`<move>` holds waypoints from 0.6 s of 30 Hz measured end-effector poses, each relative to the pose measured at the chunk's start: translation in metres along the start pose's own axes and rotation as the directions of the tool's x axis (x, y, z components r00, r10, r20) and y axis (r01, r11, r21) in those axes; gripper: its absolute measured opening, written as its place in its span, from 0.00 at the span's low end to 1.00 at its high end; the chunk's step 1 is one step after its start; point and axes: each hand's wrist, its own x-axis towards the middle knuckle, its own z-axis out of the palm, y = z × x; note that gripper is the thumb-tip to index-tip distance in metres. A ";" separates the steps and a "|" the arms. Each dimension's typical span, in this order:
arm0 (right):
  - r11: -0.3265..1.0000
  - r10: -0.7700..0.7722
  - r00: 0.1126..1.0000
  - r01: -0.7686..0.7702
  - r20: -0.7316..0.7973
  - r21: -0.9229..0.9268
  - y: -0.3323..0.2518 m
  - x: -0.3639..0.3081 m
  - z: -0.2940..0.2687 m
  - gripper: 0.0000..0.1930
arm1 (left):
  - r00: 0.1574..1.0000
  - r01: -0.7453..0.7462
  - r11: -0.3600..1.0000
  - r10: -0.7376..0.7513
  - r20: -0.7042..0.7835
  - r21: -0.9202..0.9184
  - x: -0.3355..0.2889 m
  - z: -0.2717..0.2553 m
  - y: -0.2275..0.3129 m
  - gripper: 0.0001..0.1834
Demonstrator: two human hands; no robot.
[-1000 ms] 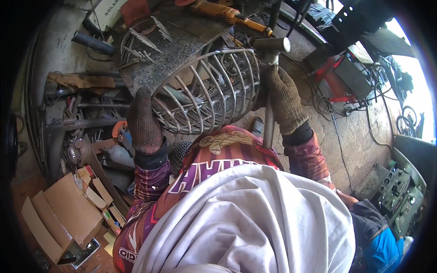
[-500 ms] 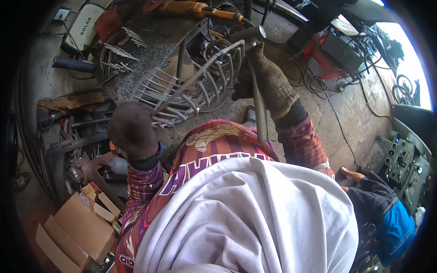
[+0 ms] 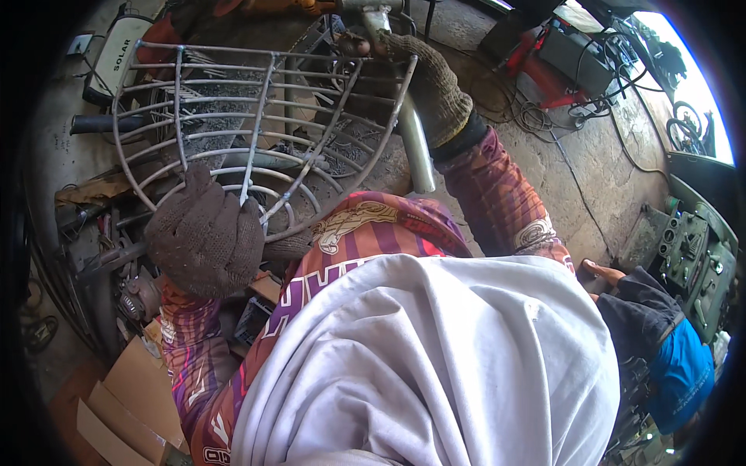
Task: The person uses an angle grinder to smooth a metal cage-like object and then uses a hammer to strike the metal.
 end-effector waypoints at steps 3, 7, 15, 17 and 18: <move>0.998 0.006 0.989 -0.015 0.146 0.065 -0.002 0.005 -0.011 0.19 | 0.998 0.064 0.995 -0.065 -0.013 -0.075 -0.001 0.002 -0.003 0.15; 0.989 -0.024 0.997 0.013 -0.071 -0.144 -0.001 0.007 -0.004 0.24 | 0.887 0.417 0.875 -0.451 -0.099 -0.246 -0.001 0.015 -0.002 0.09; 0.654 -0.300 0.881 -0.090 -0.367 -0.751 0.012 -0.021 0.013 0.19 | 0.119 0.750 0.049 -0.991 0.061 -0.660 -0.041 0.080 0.034 0.15; 0.650 -0.294 0.871 -0.119 -0.393 -0.751 0.020 -0.026 0.000 0.20 | 0.113 0.752 0.021 -0.989 0.098 -0.659 -0.051 0.086 0.036 0.17; 0.645 -0.290 0.867 -0.135 -0.405 -0.752 0.021 -0.029 0.000 0.20 | 0.076 0.699 -0.043 -0.988 0.135 -0.714 -0.053 0.088 0.039 0.19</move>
